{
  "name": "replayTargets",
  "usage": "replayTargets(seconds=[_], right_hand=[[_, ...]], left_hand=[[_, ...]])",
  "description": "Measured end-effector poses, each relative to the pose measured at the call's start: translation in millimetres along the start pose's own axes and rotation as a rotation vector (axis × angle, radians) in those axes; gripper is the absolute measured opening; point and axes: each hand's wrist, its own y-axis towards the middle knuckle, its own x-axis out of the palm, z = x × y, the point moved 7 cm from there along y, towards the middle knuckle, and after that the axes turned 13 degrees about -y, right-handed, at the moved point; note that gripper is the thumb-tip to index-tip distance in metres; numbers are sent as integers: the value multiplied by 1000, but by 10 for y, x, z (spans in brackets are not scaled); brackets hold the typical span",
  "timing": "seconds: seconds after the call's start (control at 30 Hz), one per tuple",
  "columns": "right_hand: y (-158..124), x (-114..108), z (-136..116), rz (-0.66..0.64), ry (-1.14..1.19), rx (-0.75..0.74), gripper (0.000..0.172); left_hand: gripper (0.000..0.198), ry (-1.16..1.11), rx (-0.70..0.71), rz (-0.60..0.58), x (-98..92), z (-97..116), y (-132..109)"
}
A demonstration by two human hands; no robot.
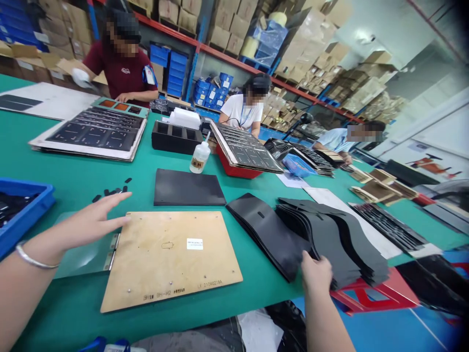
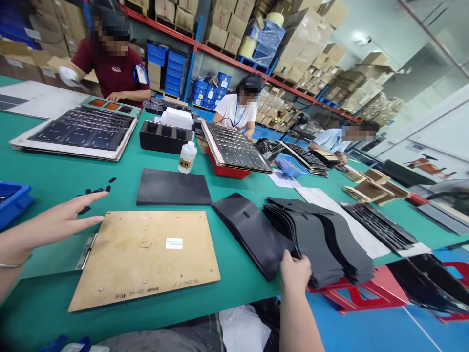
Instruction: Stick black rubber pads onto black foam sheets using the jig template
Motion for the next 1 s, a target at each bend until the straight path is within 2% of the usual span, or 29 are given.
replayTargets(seconds=[0.07, 0.1, 0.17, 0.23, 0.33, 0.4, 0.47, 0.53, 0.6, 0.8, 1.0], right_hand=[[-25, -104, -220, 43, -37, -28, 57], [-63, -106, -436, 36, -31, -111, 54], [-261, 13, -1059, -47, 14, -410, 42], [-663, 243, -1788, -169, 61, -775, 38], [-1384, 684, -2691, -385, 90, -1118, 24], [-1817, 931, -3128, -481, 91, -1282, 19], [-2119, 1115, -3411, -536, 71, -1382, 19], [-2272, 1243, -3561, -566, 29, -1427, 22], [-2311, 1320, -3620, -581, -20, -1437, 22], [-2276, 1364, -3619, -619, -97, -1446, 12], [-2259, 1413, -3608, -661, -100, -1415, 14]], left_hand=[[67, -5, 32, -6, 115, 7, 18], [65, -8, 60, 2, 156, 7, 27], [60, -25, 111, 30, 202, -6, 50], [55, -63, 130, 66, 206, -47, 81], [49, -135, 119, 114, 173, -142, 128], [45, -176, 116, 137, 151, -202, 152], [42, -212, 117, 145, 145, -252, 170], [40, -234, 123, 140, 153, -283, 186], [38, -241, 130, 126, 166, -290, 197], [34, -223, 134, 83, 179, -216, 192], [34, -237, 118, 35, 233, -201, 190]])
